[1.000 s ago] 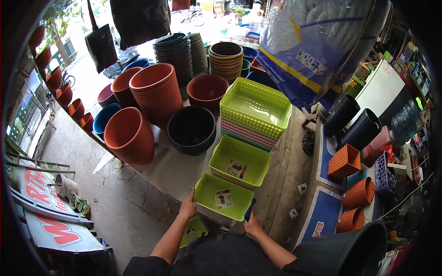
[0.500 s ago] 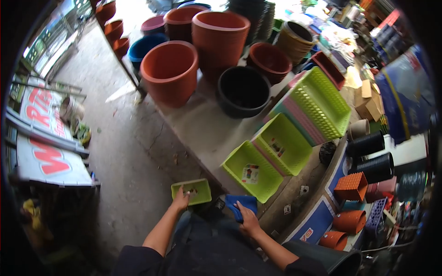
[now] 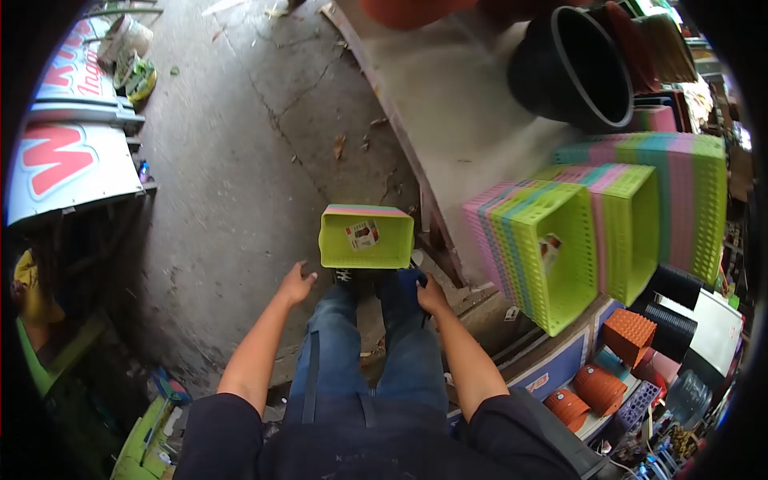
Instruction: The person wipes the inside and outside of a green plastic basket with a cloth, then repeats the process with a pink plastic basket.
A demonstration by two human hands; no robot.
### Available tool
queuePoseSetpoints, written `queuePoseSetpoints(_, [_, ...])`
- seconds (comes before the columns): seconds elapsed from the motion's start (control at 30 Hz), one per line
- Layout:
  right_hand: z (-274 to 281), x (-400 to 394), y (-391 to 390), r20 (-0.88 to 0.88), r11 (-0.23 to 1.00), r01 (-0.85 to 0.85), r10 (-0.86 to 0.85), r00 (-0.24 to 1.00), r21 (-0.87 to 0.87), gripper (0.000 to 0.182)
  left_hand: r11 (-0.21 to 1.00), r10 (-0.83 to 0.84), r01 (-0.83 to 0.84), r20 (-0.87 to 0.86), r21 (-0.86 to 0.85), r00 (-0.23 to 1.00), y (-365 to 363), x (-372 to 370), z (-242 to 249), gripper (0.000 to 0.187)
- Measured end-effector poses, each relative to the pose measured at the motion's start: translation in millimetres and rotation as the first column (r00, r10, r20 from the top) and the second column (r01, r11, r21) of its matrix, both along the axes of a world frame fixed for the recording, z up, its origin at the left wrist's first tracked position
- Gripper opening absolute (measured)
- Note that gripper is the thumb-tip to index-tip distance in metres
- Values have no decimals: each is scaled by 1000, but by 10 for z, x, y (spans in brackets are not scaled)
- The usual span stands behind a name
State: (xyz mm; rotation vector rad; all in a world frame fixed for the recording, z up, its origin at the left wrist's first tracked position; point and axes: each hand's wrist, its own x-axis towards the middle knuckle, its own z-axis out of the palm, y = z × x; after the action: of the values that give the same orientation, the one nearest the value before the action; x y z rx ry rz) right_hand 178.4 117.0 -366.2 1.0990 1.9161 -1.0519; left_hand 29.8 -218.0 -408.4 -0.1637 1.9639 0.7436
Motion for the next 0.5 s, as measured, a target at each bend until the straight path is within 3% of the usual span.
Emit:
queuePoseSetpoints(0.1, [-566,-41,-5,17,999,-40,40,999,21,44,999,33,-31,-96,21,995,68,-6,-412,62])
queuePoseSetpoints(0.2, [-958,-120,22,-60,989,-66,74,995,133,54,992,98,-87,-127,92,987,155,59,-910,58])
queuePoseSetpoints(0.23, [-1066,-138,18,-119,974,-85,112,987,210,55,984,141,-127,-117,122,983,216,56,-964,56])
queuePoseSetpoints(0.3, [-1199,-245,65,-70,984,-71,83,994,161,55,976,177,-162,-93,144,980,315,101,-945,53])
queuePoseSetpoints(0.37, [-1199,-284,31,-39,992,-42,47,998,116,55,999,-38,36,-348,-12,937,384,102,-872,48])
queuePoseSetpoints(0.5, [-1197,-336,-73,-59,984,96,-88,994,151,54,993,-55,103,-522,63,851,348,170,-859,47])
